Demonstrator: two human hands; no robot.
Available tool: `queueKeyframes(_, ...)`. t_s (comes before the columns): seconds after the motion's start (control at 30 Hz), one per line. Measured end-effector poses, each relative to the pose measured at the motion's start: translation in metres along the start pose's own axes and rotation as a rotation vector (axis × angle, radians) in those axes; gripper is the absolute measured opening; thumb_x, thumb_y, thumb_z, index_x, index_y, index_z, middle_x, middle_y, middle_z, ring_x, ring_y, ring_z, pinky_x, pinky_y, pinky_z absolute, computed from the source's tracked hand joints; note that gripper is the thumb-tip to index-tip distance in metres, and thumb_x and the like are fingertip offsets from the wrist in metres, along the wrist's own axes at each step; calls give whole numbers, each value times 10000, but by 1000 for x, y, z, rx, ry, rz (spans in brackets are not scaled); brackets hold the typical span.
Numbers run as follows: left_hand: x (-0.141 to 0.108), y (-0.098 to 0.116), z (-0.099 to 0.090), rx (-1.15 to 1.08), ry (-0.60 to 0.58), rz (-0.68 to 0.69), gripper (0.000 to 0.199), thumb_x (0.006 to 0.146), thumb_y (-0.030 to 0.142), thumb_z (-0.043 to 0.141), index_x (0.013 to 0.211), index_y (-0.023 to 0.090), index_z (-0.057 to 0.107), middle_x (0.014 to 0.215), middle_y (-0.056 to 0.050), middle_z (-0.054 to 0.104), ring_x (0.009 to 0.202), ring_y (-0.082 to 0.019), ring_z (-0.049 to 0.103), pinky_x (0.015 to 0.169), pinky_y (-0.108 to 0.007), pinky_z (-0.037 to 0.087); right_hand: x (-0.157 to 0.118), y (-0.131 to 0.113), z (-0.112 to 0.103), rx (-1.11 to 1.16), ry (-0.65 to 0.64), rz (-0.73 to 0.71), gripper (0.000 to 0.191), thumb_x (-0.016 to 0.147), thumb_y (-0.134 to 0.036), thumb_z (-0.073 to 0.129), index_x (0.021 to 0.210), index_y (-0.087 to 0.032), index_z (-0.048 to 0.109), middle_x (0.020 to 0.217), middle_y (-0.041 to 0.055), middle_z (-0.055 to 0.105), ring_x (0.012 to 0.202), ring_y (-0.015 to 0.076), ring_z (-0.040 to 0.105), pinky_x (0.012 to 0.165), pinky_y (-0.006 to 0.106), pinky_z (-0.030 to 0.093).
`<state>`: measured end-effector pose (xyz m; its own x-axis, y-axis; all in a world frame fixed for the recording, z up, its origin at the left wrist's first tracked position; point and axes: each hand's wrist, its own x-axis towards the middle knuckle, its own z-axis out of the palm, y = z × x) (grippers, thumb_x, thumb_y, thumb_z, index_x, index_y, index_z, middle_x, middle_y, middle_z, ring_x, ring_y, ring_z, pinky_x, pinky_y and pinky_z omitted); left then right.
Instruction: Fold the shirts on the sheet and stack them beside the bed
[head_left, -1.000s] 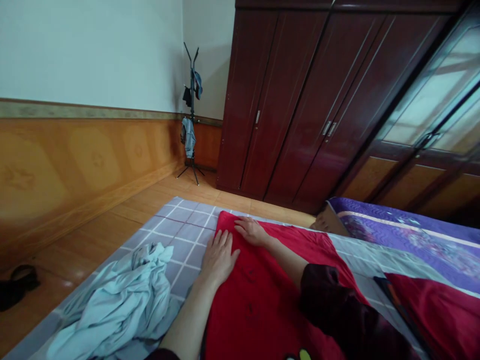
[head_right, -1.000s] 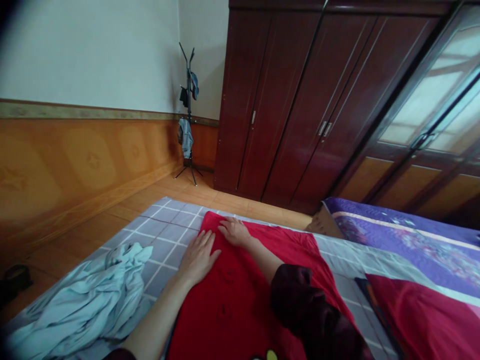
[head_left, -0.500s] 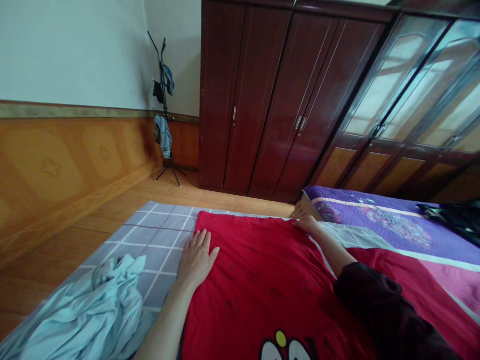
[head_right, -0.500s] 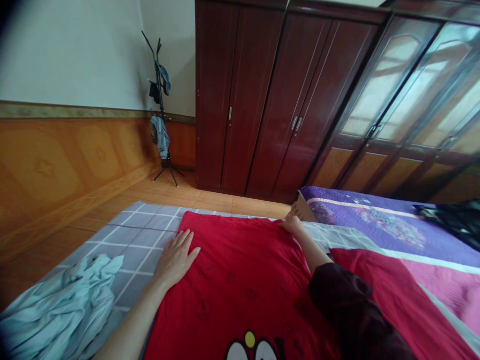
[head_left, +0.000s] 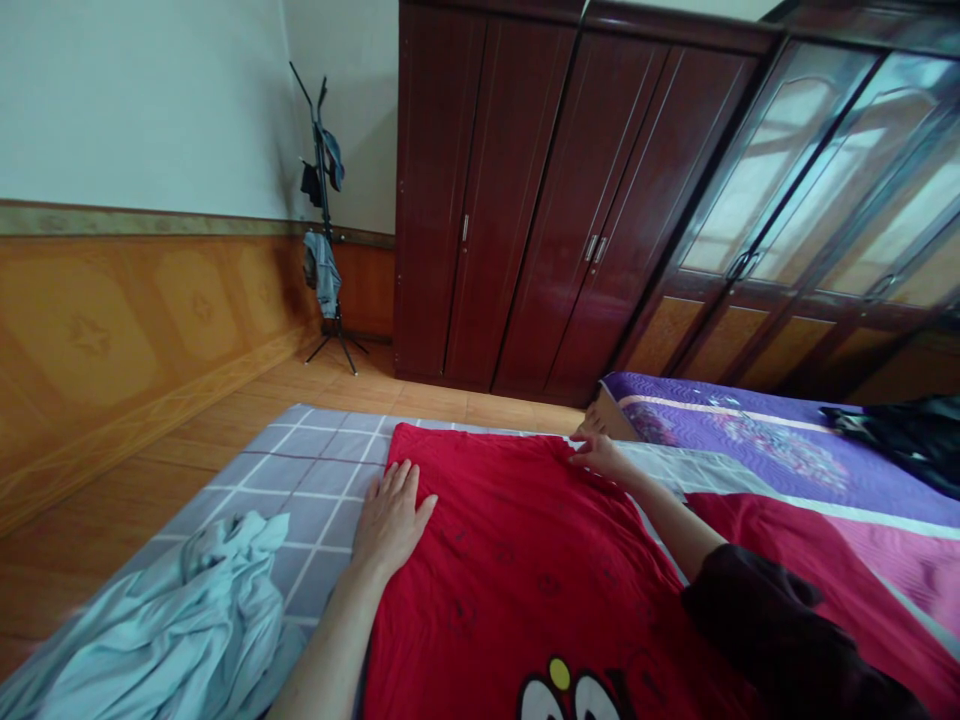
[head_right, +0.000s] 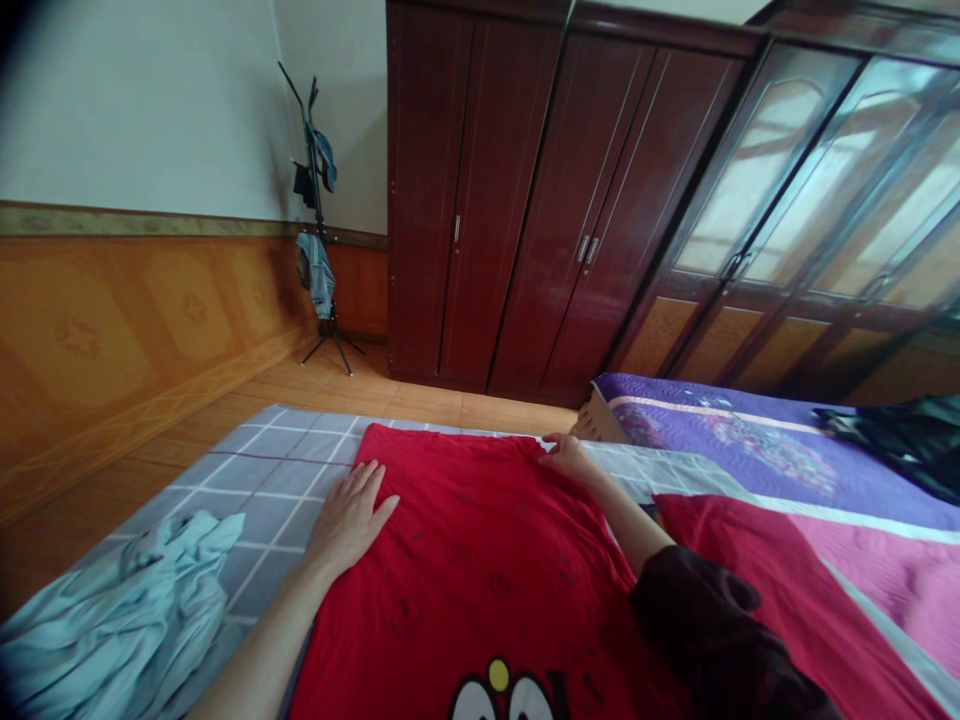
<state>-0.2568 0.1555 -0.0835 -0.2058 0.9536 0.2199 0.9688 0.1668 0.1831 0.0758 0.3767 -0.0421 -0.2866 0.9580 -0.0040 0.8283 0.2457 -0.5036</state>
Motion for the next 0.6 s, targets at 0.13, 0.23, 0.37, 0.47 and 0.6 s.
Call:
queueKeyframes(0.13, 0, 1, -2, 6, -17, 0, 556, 951, 413, 384, 1399, 85, 399, 1478, -123, 349, 1376, -266, 307, 1117, -458, 278, -5, -4, 3, -92, 63, -47, 318, 693, -259, 672, 993, -161, 709, 678, 11, 651, 614, 125, 561, 552, 209, 374)
queueKeyframes(0.23, 1, 1, -3, 6, -25, -4, 560, 952, 414, 382, 1405, 85, 391, 1480, -122, 344, 1379, -266, 301, 1118, -461, 277, -9, -5, 3, -172, 109, -57, 199, 756, -242, 579, 864, -158, 723, 702, 29, 653, 654, 135, 568, 574, 217, 365)
queueKeyframes(0.37, 1, 1, -3, -1, -28, -10, 556, 950, 412, 381, 1401, 87, 397, 1479, -124, 347, 1377, -264, 304, 1118, -459, 276, -10, -8, 0, -260, 79, -93, 187, 764, -215, 560, 855, -184, 720, 740, 25, 667, 681, 134, 583, 588, 212, 360)
queueKeyframes(0.47, 1, 1, -3, -4, -23, -12, 552, 948, 411, 384, 1397, 90, 403, 1478, -127, 348, 1377, -263, 306, 1117, -454, 280, -5, -9, -6, -308, 33, -101, 143, 768, -195, 583, 818, -193, 717, 756, 30, 670, 725, 132, 596, 636, 207, 385)
queueKeyframes(0.6, 0, 1, -2, 0, -8, -5, 542, 949, 408, 383, 1395, 100, 409, 1476, -122, 353, 1375, -260, 311, 1116, -448, 281, 9, -6, -22, -341, 85, 5, 165, 867, -301, 594, 921, -160, 662, 944, 57, 649, 866, 164, 599, 779, 310, 470)
